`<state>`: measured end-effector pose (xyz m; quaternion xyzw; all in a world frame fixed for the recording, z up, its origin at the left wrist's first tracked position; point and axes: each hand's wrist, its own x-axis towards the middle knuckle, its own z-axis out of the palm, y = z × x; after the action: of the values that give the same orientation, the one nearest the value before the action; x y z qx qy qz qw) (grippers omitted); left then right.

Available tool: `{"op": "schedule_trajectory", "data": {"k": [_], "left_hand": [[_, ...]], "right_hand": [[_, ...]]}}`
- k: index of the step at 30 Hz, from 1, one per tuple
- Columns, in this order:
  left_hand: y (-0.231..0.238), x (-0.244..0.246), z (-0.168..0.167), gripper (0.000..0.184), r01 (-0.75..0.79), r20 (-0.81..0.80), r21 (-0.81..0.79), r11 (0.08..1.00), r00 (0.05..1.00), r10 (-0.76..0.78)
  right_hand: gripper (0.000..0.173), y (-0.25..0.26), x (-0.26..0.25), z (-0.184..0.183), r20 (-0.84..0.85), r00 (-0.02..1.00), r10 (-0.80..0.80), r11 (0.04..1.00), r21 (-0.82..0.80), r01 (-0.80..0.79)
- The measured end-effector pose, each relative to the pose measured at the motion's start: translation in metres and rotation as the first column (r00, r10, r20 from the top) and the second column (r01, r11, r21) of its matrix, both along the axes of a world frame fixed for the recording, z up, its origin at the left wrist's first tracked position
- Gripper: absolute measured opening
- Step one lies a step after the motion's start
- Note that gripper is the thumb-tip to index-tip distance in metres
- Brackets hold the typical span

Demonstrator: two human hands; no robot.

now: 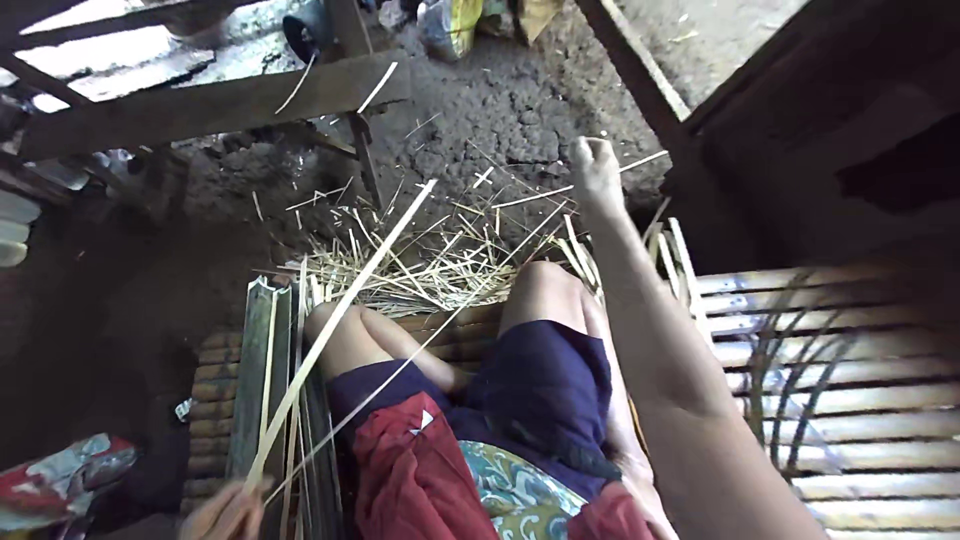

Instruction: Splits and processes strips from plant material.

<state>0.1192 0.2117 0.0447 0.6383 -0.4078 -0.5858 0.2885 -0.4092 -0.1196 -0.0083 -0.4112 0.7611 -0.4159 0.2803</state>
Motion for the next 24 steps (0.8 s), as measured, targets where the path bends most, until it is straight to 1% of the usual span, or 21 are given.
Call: {"op": "schedule_trajectory", "data": {"k": [1, 2, 3, 4, 5, 6, 7, 8, 9, 10, 12, 14, 16, 17, 18, 19, 20, 21, 22, 23, 24], "left_hand": [[-0.015, -0.027, -0.008, 0.028, -0.056, -0.054, -0.038, 0.998, 0.997, 0.054], [-0.035, -0.056, -0.016, 0.031, -0.081, -0.128, -0.071, 0.994, 0.989, 0.071], [-0.057, -0.084, -0.024, 0.034, -0.083, -0.203, -0.096, 0.992, 0.977, 0.062], [-0.078, -0.109, -0.031, 0.035, -0.082, -0.272, -0.097, 0.992, 0.961, 0.053], [-0.097, -0.13, -0.038, 0.032, -0.092, -0.339, -0.082, 0.992, 0.939, 0.059], [-0.112, -0.147, -0.045, 0.029, -0.104, -0.394, -0.063, 0.993, 0.916, 0.071], [-0.123, -0.159, -0.05, 0.026, -0.106, -0.424, -0.05, 0.993, 0.903, 0.075], [-0.131, -0.165, -0.052, 0.021, -0.107, -0.436, -0.042, 0.993, 0.897, 0.078], [-0.135, -0.166, -0.052, 0.022, -0.126, -0.455, -0.026, 0.992, 0.885, 0.101], [-0.135, -0.164, -0.051, 0.024, -0.143, -0.469, -0.006, 0.99, 0.875, 0.123], [-0.127, -0.151, -0.048, 0.029, -0.13, -0.468, 0.018, 0.991, 0.875, 0.123], [-0.113, -0.135, -0.047, 0.031, -0.131, -0.477, 0.041, 0.991, 0.869, 0.134], [-0.097, -0.118, -0.046, 0.031, -0.151, -0.472, 0.058, 0.987, 0.867, 0.161], [-0.09, -0.111, -0.045, 0.031, -0.175, -0.462, 0.076, 0.982, 0.866, 0.191], [-0.082, -0.104, -0.044, 0.032, -0.202, -0.451, 0.09, 0.975, 0.865, 0.22], [-0.074, -0.097, -0.044, 0.032, -0.214, -0.431, 0.094, 0.972, 0.871, 0.234], [-0.069, -0.094, -0.044, 0.032, -0.2, -0.395, 0.09, 0.976, 0.892, 0.22], [-0.065, -0.093, -0.044, 0.033, -0.145, -0.336, 0.087, 0.986, 0.927, 0.166], [-0.063, -0.098, -0.044, 0.033, -0.053, -0.278, 0.087, 0.995, 0.958, 0.075], [-0.063, -0.106, -0.043, 0.034, 0.064, -0.23, 0.075, 0.995, 0.972, -0.045], [-0.065, -0.116, -0.043, 0.035, 0.188, -0.178, 0.044, 0.981, 0.968, -0.177]], "right_hand": [[0.052, 0.011, 0.019, 0.001, -0.256, 0.958, 0.127, 0.992, 0.039, -0.121], [0.052, 0.026, 0.045, 0.001, -0.427, 0.865, 0.265, 0.963, 0.073, -0.259], [0.045, 0.047, 0.076, 0.0, -0.511, 0.75, 0.421, 0.901, 0.135, -0.413], [0.033, 0.076, 0.11, 0.0, -0.495, 0.632, 0.597, 0.791, 0.231, -0.566], [0.03, 0.102, 0.139, -0.001, -0.324, 0.534, 0.781, 0.623, 0.337, -0.706], [0.037, 0.12, 0.161, -0.008, -0.014, 0.43, 0.903, 0.409, 0.339, -0.847], [0.046, 0.132, 0.178, -0.017, 0.305, 0.354, 0.884, 0.295, 0.222, -0.929], [0.048, 0.139, 0.191, -0.023, 0.544, 0.327, 0.773, 0.322, 0.107, -0.941], [0.045, 0.14, 0.199, -0.024, 0.692, 0.334, 0.64, 0.42, 0.049, -0.906], [0.041, 0.136, 0.203, -0.025, 0.752, 0.367, 0.547, 0.516, 0.042, -0.855], [0.038, 0.117, 0.204, -0.025, 0.728, 0.509, 0.46, 0.669, 0.093, -0.737], [0.036, 0.085, 0.193, -0.038, 0.659, 0.648, 0.382, 0.772, 0.159, -0.616], [0.034, 0.05, 0.169, -0.06, 0.603, 0.756, 0.257, 0.863, 0.209, -0.46], [0.031, 0.034, 0.155, -0.072, 0.598, 0.784, 0.166, 0.908, 0.218, -0.358], [0.028, 0.02, 0.141, -0.083, 0.624, 0.779, 0.062, 0.948, 0.206, -0.241], [0.026, 0.008, 0.127, -0.09, 0.681, 0.732, -0.03, 0.975, 0.179, -0.128], [0.027, 0.0, 0.119, -0.091, 0.741, 0.666, -0.084, 0.988, 0.148, -0.041], [0.032, -0.005, 0.117, -0.088, 0.788, 0.612, -0.066, 0.993, 0.109, -0.033], [0.042, -0.002, 0.126, -0.078, 0.791, 0.61, 0.032, 0.991, 0.056, -0.124], [0.054, 0.008, 0.143, -0.066, 0.726, 0.654, 0.213, 0.954, -0.009, -0.301], [0.057, 0.028, 0.162, -0.052, 0.575, 0.666, 0.475, 0.84, -0.07, -0.539]]}}
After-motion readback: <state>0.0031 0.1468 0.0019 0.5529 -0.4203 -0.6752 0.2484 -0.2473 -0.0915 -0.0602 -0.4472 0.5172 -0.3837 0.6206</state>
